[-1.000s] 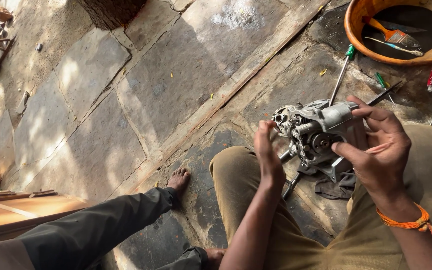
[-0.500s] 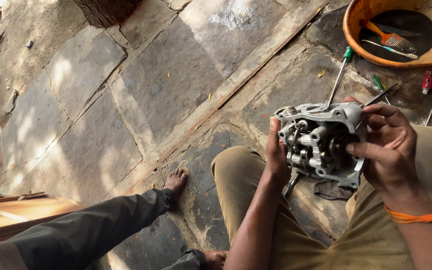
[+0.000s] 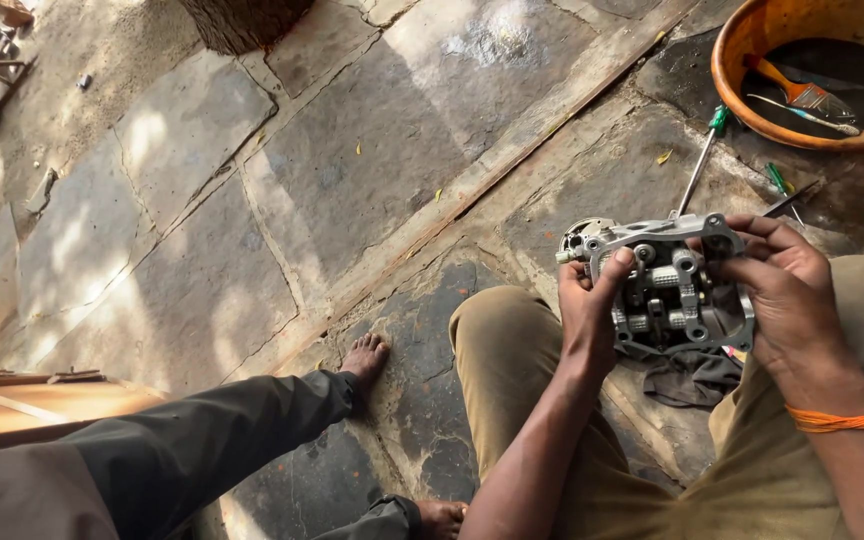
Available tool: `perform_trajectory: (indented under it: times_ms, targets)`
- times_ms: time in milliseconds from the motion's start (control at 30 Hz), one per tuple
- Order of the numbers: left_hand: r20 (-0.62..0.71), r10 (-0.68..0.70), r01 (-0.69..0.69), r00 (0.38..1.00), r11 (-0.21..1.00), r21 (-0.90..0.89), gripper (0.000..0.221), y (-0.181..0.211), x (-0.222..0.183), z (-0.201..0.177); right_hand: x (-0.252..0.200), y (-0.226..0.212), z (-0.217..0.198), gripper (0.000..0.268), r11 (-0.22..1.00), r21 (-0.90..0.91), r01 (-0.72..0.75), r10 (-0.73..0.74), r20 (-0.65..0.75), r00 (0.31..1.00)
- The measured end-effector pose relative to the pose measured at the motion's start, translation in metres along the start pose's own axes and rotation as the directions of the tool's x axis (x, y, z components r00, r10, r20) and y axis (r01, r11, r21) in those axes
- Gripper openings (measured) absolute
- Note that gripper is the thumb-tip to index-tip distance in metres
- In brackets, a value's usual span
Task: The recorder is assembling and checking components of a motorcycle cylinder head while seated on the ground.
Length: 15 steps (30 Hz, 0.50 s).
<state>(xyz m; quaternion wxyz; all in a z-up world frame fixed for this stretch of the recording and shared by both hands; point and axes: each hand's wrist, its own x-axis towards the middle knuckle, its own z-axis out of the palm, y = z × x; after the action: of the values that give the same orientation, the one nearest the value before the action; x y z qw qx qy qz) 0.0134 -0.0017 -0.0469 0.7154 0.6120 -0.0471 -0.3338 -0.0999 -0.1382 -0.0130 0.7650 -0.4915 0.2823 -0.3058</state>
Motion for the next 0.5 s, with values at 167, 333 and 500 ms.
perform_trajectory:
  times_ms: [167, 333, 500]
  targets:
    - [-0.121, 0.069, -0.044, 0.990, 0.980, 0.196, 0.111, 0.000, 0.001, -0.001, -0.004, -0.009, 0.003, 0.035, 0.955, -0.210, 0.208, -0.212, 0.000, 0.977]
    - [-0.155, 0.035, -0.008, 0.987, 0.985, 0.172, 0.117, 0.010, -0.002, -0.002, -0.008, -0.006, -0.015, 0.014, 0.825, -0.462, 0.327, -0.322, 0.092, 0.942]
    - [-0.162, -0.111, 0.122, 0.981, 0.991, 0.061, 0.118, 0.012, -0.003, -0.007, -0.018, -0.026, -0.004, 0.015, 0.428, -0.842, 0.327, -0.271, 0.225, 0.936]
